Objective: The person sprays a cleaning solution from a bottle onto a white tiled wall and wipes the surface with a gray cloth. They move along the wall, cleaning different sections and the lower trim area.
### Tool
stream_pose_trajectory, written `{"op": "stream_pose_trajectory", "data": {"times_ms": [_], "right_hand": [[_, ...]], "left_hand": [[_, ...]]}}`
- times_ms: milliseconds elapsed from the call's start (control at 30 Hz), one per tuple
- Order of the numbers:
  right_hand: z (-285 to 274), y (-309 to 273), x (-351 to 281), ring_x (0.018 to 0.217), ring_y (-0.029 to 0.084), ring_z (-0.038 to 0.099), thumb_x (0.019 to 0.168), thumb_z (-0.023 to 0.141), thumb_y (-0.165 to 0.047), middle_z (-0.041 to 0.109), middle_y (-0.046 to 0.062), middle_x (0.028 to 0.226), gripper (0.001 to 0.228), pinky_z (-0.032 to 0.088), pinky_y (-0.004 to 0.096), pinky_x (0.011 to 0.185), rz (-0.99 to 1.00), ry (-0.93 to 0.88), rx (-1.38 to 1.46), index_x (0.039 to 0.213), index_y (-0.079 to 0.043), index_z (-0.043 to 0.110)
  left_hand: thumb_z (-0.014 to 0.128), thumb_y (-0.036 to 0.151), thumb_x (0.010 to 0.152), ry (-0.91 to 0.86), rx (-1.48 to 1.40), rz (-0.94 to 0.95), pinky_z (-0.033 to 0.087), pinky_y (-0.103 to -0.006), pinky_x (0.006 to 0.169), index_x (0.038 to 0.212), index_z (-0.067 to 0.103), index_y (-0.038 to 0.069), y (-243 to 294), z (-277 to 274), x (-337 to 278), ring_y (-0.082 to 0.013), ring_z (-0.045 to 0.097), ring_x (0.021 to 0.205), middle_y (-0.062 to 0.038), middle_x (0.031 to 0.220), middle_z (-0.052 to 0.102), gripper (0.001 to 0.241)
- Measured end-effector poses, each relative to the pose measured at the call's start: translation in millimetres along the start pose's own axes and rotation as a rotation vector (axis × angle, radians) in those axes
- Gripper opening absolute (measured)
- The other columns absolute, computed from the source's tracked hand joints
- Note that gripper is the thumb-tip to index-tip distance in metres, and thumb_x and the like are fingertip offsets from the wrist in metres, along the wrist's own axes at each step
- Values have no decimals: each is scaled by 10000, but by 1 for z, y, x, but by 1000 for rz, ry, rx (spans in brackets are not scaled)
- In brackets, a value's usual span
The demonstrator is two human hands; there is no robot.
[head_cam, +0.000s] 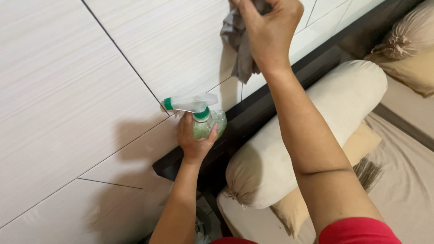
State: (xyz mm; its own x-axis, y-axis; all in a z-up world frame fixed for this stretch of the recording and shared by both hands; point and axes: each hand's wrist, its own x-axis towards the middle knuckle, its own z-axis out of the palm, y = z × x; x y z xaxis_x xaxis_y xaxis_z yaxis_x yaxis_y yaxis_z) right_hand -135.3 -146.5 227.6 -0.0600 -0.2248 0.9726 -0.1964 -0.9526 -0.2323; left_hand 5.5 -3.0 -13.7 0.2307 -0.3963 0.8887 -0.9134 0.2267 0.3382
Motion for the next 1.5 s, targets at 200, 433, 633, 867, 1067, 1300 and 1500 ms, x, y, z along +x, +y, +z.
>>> {"op": "stream_pose_trajectory", "data": {"times_ms": [200,433,633,867,1067,1300,1500], "right_hand": [[2,7,-3,452,102,352,908,886,-39,536,12,548,301,275,250,425,20,-1,-3,681,-10,691],[-1,-6,2,501,94,431,902,848,40,662,39,640,62,316,233,456,15,-39,49,893,12,793],[0,2,-1,458,118,575,940,779,24,676,68,624,133,445,227,417,34,-53,75,819,0,731],[1,-2,-1,552,170,607,860,825,-7,633,96,586,128,441,282,530,90,-18,7,769,-31,738],[7,-16,0,591,180,673,832,823,11,633,156,559,130,485,329,539,139,-10,83,745,-32,735],[-7,35,-15,989,204,725,869,919,-89,739,56,967,194,477,409,944,288,-22,123,908,-90,730],[-69,-12,-71,1008,171,651,852,779,-216,694,79,1010,193,470,319,989,743,-490,789,837,-90,635]], "left_hand": [[846,262,800,-9,-12,-15,561,-435,887,1359,493,-58,9,-6,8,-370,663,983,-208,1183,657,735],[844,240,788,-29,-51,-18,562,-441,884,1364,483,-51,10,-8,10,-376,666,982,-209,1186,657,740],[842,237,802,-21,-56,-3,563,-434,916,1367,488,-49,10,-8,11,-363,670,1011,-201,1208,656,726],[926,377,655,186,-48,26,558,-494,831,1274,639,-57,-12,22,-4,-414,694,952,-237,1126,682,809],[920,367,671,171,-49,41,561,-494,839,1291,627,-70,-15,20,-6,-422,689,963,-247,1149,674,814],[944,292,670,132,-47,78,561,-520,829,1325,590,-79,-17,18,-6,-450,683,969,-269,1161,665,832],[914,158,783,-138,-559,35,501,-545,1031,1464,482,-43,35,-32,51,-486,610,1226,-312,1367,593,831]]}}
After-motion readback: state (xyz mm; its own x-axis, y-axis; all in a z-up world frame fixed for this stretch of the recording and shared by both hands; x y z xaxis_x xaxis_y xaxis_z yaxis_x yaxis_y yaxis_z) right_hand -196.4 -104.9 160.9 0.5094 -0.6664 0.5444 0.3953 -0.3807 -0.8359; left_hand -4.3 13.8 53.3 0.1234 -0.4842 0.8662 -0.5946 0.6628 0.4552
